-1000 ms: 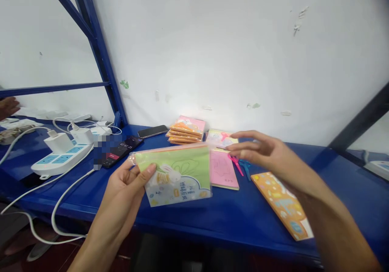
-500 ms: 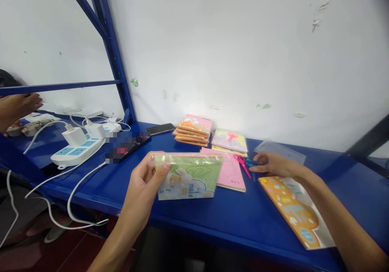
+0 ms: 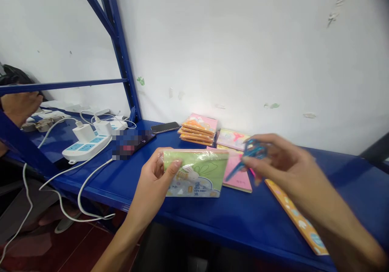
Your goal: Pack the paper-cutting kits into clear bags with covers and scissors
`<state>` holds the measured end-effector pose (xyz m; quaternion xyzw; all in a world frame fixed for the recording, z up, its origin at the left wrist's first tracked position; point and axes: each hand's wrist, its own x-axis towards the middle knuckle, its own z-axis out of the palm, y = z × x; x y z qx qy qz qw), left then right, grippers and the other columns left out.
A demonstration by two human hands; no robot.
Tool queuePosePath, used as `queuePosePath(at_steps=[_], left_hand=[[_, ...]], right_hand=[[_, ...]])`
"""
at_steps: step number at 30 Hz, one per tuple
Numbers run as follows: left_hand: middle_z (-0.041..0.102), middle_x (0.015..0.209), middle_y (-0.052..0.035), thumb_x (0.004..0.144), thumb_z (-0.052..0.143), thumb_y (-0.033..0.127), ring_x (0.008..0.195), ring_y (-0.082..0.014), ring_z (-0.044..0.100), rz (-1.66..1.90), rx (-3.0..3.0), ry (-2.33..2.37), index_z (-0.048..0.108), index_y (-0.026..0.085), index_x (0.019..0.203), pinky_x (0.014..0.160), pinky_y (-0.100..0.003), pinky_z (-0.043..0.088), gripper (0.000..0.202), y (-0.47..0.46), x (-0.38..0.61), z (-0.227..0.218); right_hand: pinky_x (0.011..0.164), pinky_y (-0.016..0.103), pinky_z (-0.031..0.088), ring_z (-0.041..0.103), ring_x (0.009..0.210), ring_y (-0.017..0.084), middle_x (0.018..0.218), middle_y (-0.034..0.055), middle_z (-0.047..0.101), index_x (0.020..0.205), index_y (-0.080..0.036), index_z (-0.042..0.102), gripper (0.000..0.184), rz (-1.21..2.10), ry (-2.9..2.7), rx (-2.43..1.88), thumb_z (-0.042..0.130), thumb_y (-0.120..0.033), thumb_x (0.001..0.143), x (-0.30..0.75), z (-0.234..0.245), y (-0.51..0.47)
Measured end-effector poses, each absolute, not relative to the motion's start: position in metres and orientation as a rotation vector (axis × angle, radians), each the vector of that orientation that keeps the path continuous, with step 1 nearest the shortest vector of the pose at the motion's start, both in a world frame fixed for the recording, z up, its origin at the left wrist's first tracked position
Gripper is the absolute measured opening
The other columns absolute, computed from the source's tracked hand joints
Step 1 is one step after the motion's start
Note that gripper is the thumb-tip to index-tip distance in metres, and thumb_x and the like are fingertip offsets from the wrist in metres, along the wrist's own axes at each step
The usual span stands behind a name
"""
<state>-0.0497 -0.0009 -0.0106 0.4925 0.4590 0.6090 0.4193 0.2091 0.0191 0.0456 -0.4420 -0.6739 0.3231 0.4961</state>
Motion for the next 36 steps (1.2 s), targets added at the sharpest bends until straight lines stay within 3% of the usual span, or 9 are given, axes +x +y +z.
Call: queuePosePath(at_steps=[4,13,16,18,21,25,31,33,36], left_hand=[[0.073,0.096,-0.0007,0.09,0.071,0.043,0.093,-0.021,0.069,1.508,1.247,1.143,0.06,0.022,0.109,0.079,-0.028,0.053,0.031,-0.001,-0.049,-0.01],[0.076,0.112,-0.0069,0.09,0.07,0.043,0.105,-0.0252,0.071,1.519,1.232,1.056,0.06,0.02,0.107,0.091,-0.034,0.055,0.03,-0.001,-0.043,-0.007],[0.076,0.112,-0.0076,0.089,0.071,0.044,0.108,-0.0274,0.07,1.532,1.222,1.038,0.061,0.02,0.103,0.09,-0.035,0.055,0.03,-0.001,-0.041,-0.007],[0.076,0.111,-0.0076,0.088,0.071,0.045,0.107,-0.0278,0.07,1.54,1.208,1.031,0.061,0.019,0.101,0.089,-0.035,0.055,0.03,-0.001,-0.041,-0.007],[0.076,0.11,-0.0075,0.088,0.071,0.044,0.105,-0.027,0.071,1.552,1.205,1.028,0.062,0.019,0.102,0.087,-0.034,0.055,0.031,-0.002,-0.041,-0.007],[0.076,0.109,-0.0071,0.09,0.07,0.041,0.105,-0.0262,0.071,1.545,1.22,1.001,0.061,0.019,0.104,0.084,-0.031,0.055,0.028,-0.003,-0.041,-0.006],[0.075,0.117,-0.0084,0.086,0.076,0.034,0.11,-0.0274,0.069,1.517,1.199,0.948,0.061,0.02,0.113,0.093,-0.033,0.054,0.034,-0.003,-0.044,-0.007],[0.076,0.112,-0.0076,0.085,0.076,0.032,0.103,-0.0271,0.072,1.469,1.191,0.952,0.059,0.021,0.117,0.087,-0.033,0.056,0.038,-0.002,-0.046,-0.01],[0.077,0.102,-0.006,0.085,0.076,0.033,0.087,-0.025,0.075,1.433,1.193,0.963,0.057,0.022,0.113,0.077,-0.032,0.058,0.035,-0.002,-0.048,-0.012]], right_hand=[[0.061,0.032,0.062,0.072,0.072,0.02,0.093,0.0041,0.077,0.101,-0.025,0.074,0.022,0.696,-1.701,-1.027,0.075,-0.04,0.085,0.17,0.038,0.011],[0.056,0.03,0.057,0.071,0.079,0.021,0.094,0.0029,0.075,0.101,-0.026,0.073,0.019,0.537,-1.624,-0.941,0.075,-0.037,0.086,0.158,0.048,0.032],[0.049,0.029,0.05,0.064,0.063,0.018,0.081,0.0011,0.072,0.11,-0.027,0.073,0.027,0.561,-1.754,-1.025,0.074,-0.039,0.086,0.155,0.047,0.028],[0.041,0.026,0.041,0.053,0.046,0.013,0.066,-0.0032,0.063,0.117,-0.029,0.07,0.03,0.619,-1.81,-1.055,0.072,-0.04,0.088,0.152,0.047,0.025],[0.036,0.025,0.034,0.047,0.041,0.012,0.058,-0.0057,0.055,0.116,-0.031,0.067,0.026,0.699,-1.857,-1.047,0.065,-0.043,0.093,0.149,0.047,0.021],[0.042,0.027,0.04,0.052,0.047,0.013,0.067,-0.0026,0.066,0.11,-0.03,0.071,0.022,0.624,-2.005,-1.039,0.059,-0.045,0.097,0.145,0.044,0.018],[0.052,0.031,0.046,0.056,0.056,0.015,0.092,0.0027,0.074,0.103,-0.029,0.074,0.019,0.157,-1.995,-1.009,0.057,-0.037,0.099,0.151,0.039,0.014],[0.056,0.033,0.049,0.058,0.06,0.016,0.102,0.0057,0.072,0.107,-0.029,0.073,0.019,0.004,-1.899,-1.062,0.061,-0.038,0.095,0.159,0.036,0.017],[0.071,0.037,0.055,0.066,0.086,0.024,0.121,0.0087,0.067,0.127,-0.031,0.065,0.041,0.003,-1.855,-1.139,0.068,-0.045,0.089,0.171,0.031,0.027]])
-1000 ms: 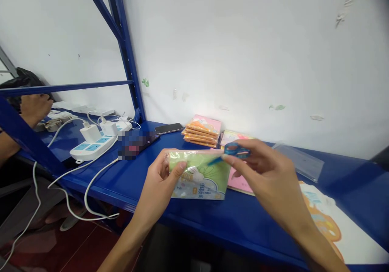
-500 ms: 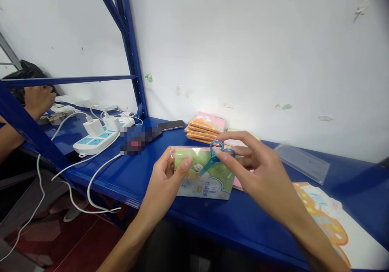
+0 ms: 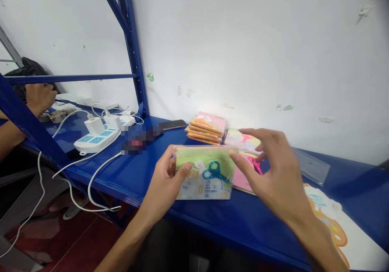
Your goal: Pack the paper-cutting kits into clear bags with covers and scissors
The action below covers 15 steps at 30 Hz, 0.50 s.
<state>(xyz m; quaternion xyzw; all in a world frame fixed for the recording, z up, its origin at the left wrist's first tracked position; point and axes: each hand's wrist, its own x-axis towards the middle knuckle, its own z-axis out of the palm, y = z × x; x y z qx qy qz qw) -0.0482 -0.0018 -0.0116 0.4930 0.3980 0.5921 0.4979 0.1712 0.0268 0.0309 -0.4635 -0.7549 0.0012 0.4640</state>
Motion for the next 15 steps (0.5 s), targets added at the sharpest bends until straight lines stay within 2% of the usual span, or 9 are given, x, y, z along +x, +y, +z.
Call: queuePosePath(at_steps=[1,3,5,8,12,15], left_hand=[[0.077,0.1,-0.0055,0.085,0.076,0.033,0.084,-0.0239,0.074,1.436,1.201,0.961,0.057,0.022,0.11,0.075,-0.032,0.058,0.033,-0.002,-0.048,-0.011],[0.075,0.097,-0.0042,0.085,0.076,0.034,0.083,-0.0218,0.073,1.455,1.221,0.954,0.057,0.021,0.106,0.075,-0.03,0.057,0.031,-0.004,-0.046,-0.01],[0.072,0.092,-0.0019,0.086,0.075,0.035,0.083,-0.0197,0.07,1.482,1.246,0.961,0.057,0.022,0.104,0.074,-0.027,0.056,0.029,-0.006,-0.043,-0.008],[0.066,0.087,0.0008,0.086,0.075,0.036,0.08,-0.0175,0.066,1.473,1.294,0.985,0.058,0.023,0.103,0.069,-0.024,0.054,0.028,-0.009,-0.041,-0.005],[0.067,0.106,-0.0027,0.083,0.079,0.032,0.096,-0.0221,0.067,1.348,1.338,0.997,0.055,0.026,0.118,0.082,-0.031,0.057,0.043,-0.009,-0.041,-0.008],[0.067,0.113,-0.0051,0.083,0.079,0.03,0.101,-0.0245,0.068,1.331,1.34,1.007,0.054,0.026,0.122,0.086,-0.034,0.057,0.047,-0.008,-0.041,-0.01]], right_hand=[[0.076,0.039,0.056,0.067,0.092,0.026,0.125,0.0079,0.067,0.133,-0.032,0.062,0.047,0.105,-1.889,-1.147,0.069,-0.047,0.089,0.174,0.029,0.029],[0.083,0.04,0.056,0.068,0.098,0.026,0.125,0.0048,0.069,0.135,-0.034,0.061,0.046,0.359,-1.967,-1.13,0.067,-0.048,0.091,0.179,0.027,0.031],[0.089,0.04,0.055,0.069,0.103,0.025,0.122,0.0023,0.072,0.125,-0.034,0.067,0.034,0.505,-1.963,-1.084,0.066,-0.045,0.093,0.18,0.025,0.029],[0.094,0.038,0.053,0.067,0.111,0.025,0.118,0.001,0.073,0.112,-0.032,0.071,0.022,0.53,-1.879,-1.014,0.069,-0.04,0.092,0.181,0.023,0.025],[0.094,0.038,0.054,0.068,0.107,0.024,0.121,0.0003,0.072,0.115,-0.033,0.071,0.027,0.592,-1.879,-1.016,0.073,-0.039,0.089,0.185,0.017,0.025],[0.09,0.036,0.055,0.069,0.102,0.024,0.113,0.0004,0.074,0.109,-0.032,0.072,0.021,0.576,-1.849,-1.022,0.073,-0.036,0.089,0.188,0.015,0.024]])
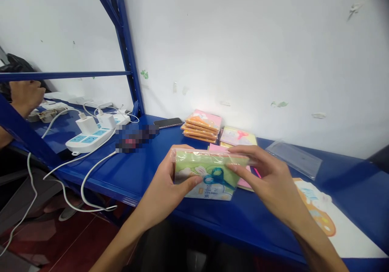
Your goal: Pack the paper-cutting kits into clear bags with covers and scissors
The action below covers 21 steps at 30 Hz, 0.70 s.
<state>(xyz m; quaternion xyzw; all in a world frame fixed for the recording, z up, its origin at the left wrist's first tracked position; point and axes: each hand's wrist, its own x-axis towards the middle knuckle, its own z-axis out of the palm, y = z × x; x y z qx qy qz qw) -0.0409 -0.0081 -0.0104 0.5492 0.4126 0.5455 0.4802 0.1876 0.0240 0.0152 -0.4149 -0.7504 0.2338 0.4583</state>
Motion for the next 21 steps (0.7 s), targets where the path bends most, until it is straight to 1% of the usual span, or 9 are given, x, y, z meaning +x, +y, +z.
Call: queuePosePath(at_steps=[2,4,6,8,10,12,14,16,21], left_hand=[[0.067,0.112,-0.0051,0.085,0.077,0.031,0.098,-0.0238,0.068,1.354,1.352,1.03,0.055,0.025,0.119,0.083,-0.033,0.058,0.041,-0.008,-0.04,-0.011],[0.066,0.117,-0.0055,0.086,0.076,0.03,0.1,-0.0239,0.068,1.365,1.394,1.057,0.056,0.025,0.118,0.082,-0.032,0.058,0.038,-0.009,-0.039,-0.011],[0.065,0.125,-0.0064,0.086,0.075,0.027,0.107,-0.0253,0.067,1.326,1.45,1.085,0.055,0.025,0.124,0.087,-0.033,0.057,0.043,-0.009,-0.038,-0.013],[0.066,0.128,-0.0071,0.087,0.073,0.026,0.113,-0.0267,0.066,1.28,1.475,1.112,0.052,0.025,0.13,0.093,-0.037,0.056,0.048,-0.008,-0.036,-0.018],[0.068,0.127,-0.0074,0.089,0.071,0.028,0.115,-0.0269,0.066,1.275,1.466,1.134,0.053,0.023,0.13,0.097,-0.04,0.055,0.045,-0.006,-0.035,-0.024],[0.07,0.124,-0.0071,0.09,0.07,0.029,0.114,-0.0265,0.068,1.305,1.462,1.144,0.054,0.022,0.127,0.098,-0.041,0.055,0.041,-0.005,-0.033,-0.029],[0.072,0.12,-0.0061,0.089,0.071,0.028,0.11,-0.0261,0.069,1.338,1.46,1.158,0.054,0.022,0.127,0.097,-0.041,0.056,0.042,-0.005,-0.03,-0.032],[0.074,0.115,-0.0053,0.087,0.073,0.029,0.106,-0.0262,0.071,1.37,1.433,1.178,0.054,0.022,0.126,0.093,-0.04,0.058,0.044,-0.006,-0.027,-0.033],[0.075,0.115,-0.0062,0.084,0.076,0.031,0.103,-0.0266,0.073,1.385,1.349,1.201,0.058,0.02,0.12,0.09,-0.04,0.059,0.041,-0.006,-0.022,-0.032]], right_hand=[[0.088,0.035,0.056,0.069,0.101,0.023,0.107,0.0001,0.075,0.104,-0.031,0.073,0.015,0.51,-1.808,-1.004,0.074,-0.033,0.089,0.188,0.015,0.022],[0.087,0.034,0.057,0.069,0.102,0.023,0.107,0.0003,0.075,0.106,-0.031,0.072,0.017,0.482,-1.779,-0.986,0.073,-0.032,0.089,0.187,0.013,0.021],[0.085,0.034,0.058,0.069,0.103,0.023,0.11,0.0008,0.074,0.116,-0.032,0.069,0.026,0.527,-1.785,-0.979,0.072,-0.032,0.089,0.186,0.011,0.021],[0.083,0.035,0.059,0.07,0.101,0.023,0.112,0.0017,0.073,0.126,-0.033,0.063,0.037,0.616,-1.803,-0.975,0.071,-0.033,0.09,0.185,0.008,0.021],[0.082,0.036,0.061,0.071,0.098,0.024,0.113,0.0027,0.073,0.134,-0.033,0.057,0.044,0.693,-1.791,-0.978,0.07,-0.034,0.091,0.185,0.005,0.02],[0.081,0.037,0.061,0.072,0.096,0.024,0.114,0.0035,0.072,0.138,-0.034,0.053,0.048,0.725,-1.761,-0.983,0.069,-0.034,0.092,0.187,0.004,0.019],[0.084,0.038,0.061,0.071,0.098,0.024,0.117,0.0039,0.072,0.139,-0.034,0.052,0.048,0.721,-1.766,-1.0,0.068,-0.034,0.093,0.189,0.004,0.016],[0.086,0.038,0.061,0.071,0.1,0.024,0.119,0.0034,0.07,0.136,-0.034,0.055,0.045,0.691,-1.789,-1.011,0.067,-0.033,0.093,0.191,0.005,0.014],[0.084,0.036,0.06,0.07,0.101,0.023,0.12,0.003,0.069,0.129,-0.034,0.06,0.037,0.659,-1.769,-0.993,0.069,-0.033,0.093,0.189,0.001,0.015]])
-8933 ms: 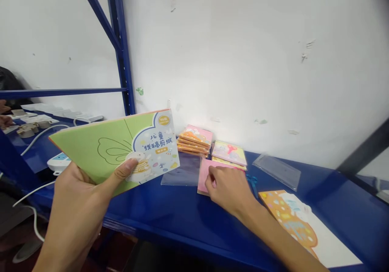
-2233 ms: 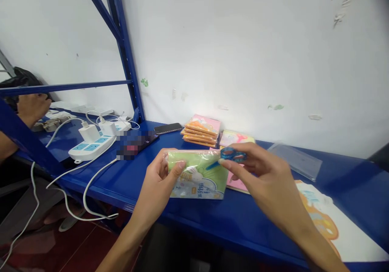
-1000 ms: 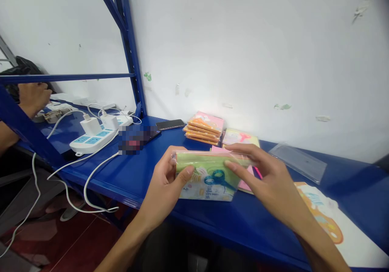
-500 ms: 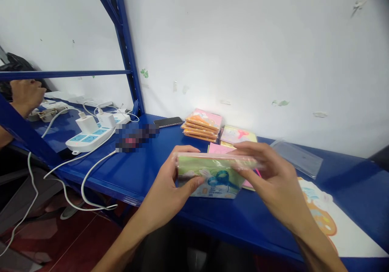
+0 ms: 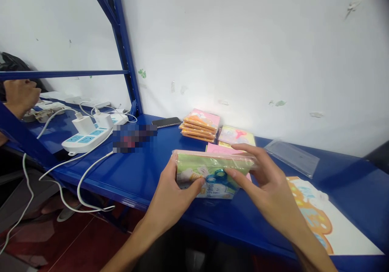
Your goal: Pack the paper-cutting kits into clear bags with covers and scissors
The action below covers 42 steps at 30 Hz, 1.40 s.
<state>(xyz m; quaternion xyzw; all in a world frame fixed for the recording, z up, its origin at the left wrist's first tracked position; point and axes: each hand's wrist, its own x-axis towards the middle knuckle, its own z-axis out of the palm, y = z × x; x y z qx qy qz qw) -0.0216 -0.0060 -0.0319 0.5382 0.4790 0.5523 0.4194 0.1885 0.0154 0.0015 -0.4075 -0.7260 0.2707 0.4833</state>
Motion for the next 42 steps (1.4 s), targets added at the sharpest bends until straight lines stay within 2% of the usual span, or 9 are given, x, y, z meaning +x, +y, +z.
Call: queuePosePath(at_steps=[6,10,15,19,22,27,32,35,42], left_hand=[[0.076,0.111,-0.0064,0.08,0.08,0.033,0.102,-0.0265,0.073,1.412,1.304,1.221,0.059,0.019,0.119,0.084,-0.036,0.061,0.045,-0.007,-0.017,-0.028],[0.077,0.108,-0.006,0.075,0.085,0.037,0.098,-0.0265,0.074,1.407,1.29,1.294,0.061,0.019,0.115,0.081,-0.034,0.06,0.05,-0.008,-0.016,-0.026],[0.075,0.114,-0.0067,0.086,0.074,0.032,0.103,-0.0255,0.072,1.381,1.356,1.226,0.059,0.02,0.121,0.088,-0.036,0.059,0.04,-0.008,-0.02,-0.03],[0.072,0.119,-0.0076,0.089,0.071,0.03,0.107,-0.0255,0.07,1.377,1.379,1.152,0.057,0.021,0.126,0.092,-0.036,0.057,0.041,-0.007,-0.023,-0.032],[0.072,0.116,-0.0073,0.092,0.068,0.031,0.107,-0.0249,0.069,1.437,1.394,1.079,0.06,0.02,0.121,0.092,-0.035,0.056,0.033,-0.008,-0.026,-0.029],[0.072,0.092,-0.0026,0.091,0.071,0.036,0.086,-0.0193,0.07,1.512,1.366,1.051,0.061,0.019,0.103,0.074,-0.027,0.057,0.023,-0.011,-0.028,-0.018],[0.076,0.093,-0.005,0.09,0.071,0.041,0.085,-0.0238,0.074,1.397,1.289,1.002,0.06,0.02,0.1,0.07,-0.03,0.059,0.026,-0.015,-0.026,-0.012],[0.077,0.094,-0.0046,0.088,0.072,0.043,0.081,-0.0229,0.075,1.293,1.217,1.011,0.06,0.02,0.099,0.071,-0.031,0.059,0.028,-0.013,-0.025,-0.012],[0.071,0.086,-0.002,0.091,0.064,0.042,0.077,-0.0198,0.069,1.105,1.298,1.127,0.057,0.021,0.093,0.066,-0.03,0.052,0.023,-0.005,-0.018,-0.033]], right_hand=[[0.082,0.034,0.06,0.069,0.1,0.024,0.119,0.0035,0.069,0.128,-0.034,0.061,0.041,0.658,-1.735,-0.949,0.073,-0.035,0.089,0.182,-0.006,0.02],[0.082,0.035,0.061,0.07,0.098,0.023,0.123,0.0041,0.068,0.139,-0.035,0.054,0.046,0.703,-1.793,-0.974,0.065,-0.033,0.094,0.188,-0.003,0.017],[0.089,0.036,0.061,0.068,0.11,0.023,0.144,0.004,0.057,0.148,-0.037,0.045,0.053,0.746,-1.86,-0.933,0.057,-0.026,0.097,0.197,-0.004,0.015],[0.091,0.035,0.06,0.066,0.116,0.023,0.145,0.0035,0.058,0.146,-0.038,0.047,0.054,0.69,-1.882,-0.946,0.061,-0.026,0.095,0.193,-0.006,0.015],[0.092,0.035,0.059,0.066,0.116,0.023,0.135,0.0039,0.065,0.141,-0.036,0.053,0.049,0.603,-1.822,-0.928,0.064,-0.026,0.094,0.19,-0.006,0.016],[0.084,0.033,0.059,0.07,0.103,0.02,0.108,0.0005,0.075,0.113,-0.033,0.07,0.025,0.462,-1.662,-0.867,0.069,-0.02,0.091,0.195,-0.002,0.017],[0.078,0.032,0.059,0.068,0.111,0.024,0.11,0.0036,0.076,0.084,-0.028,0.076,0.016,0.452,-1.688,-0.821,0.067,-0.017,0.092,0.205,-0.004,0.015],[0.071,0.032,0.059,0.067,0.114,0.028,0.116,0.0079,0.075,0.087,-0.027,0.078,0.013,0.575,-1.704,-0.878,0.067,-0.023,0.092,0.214,-0.012,0.017],[0.079,0.034,0.06,0.069,0.109,0.026,0.121,0.0101,0.072,0.092,-0.025,0.078,0.016,0.733,-1.812,-1.047,0.067,-0.036,0.093,0.234,-0.038,0.022]])
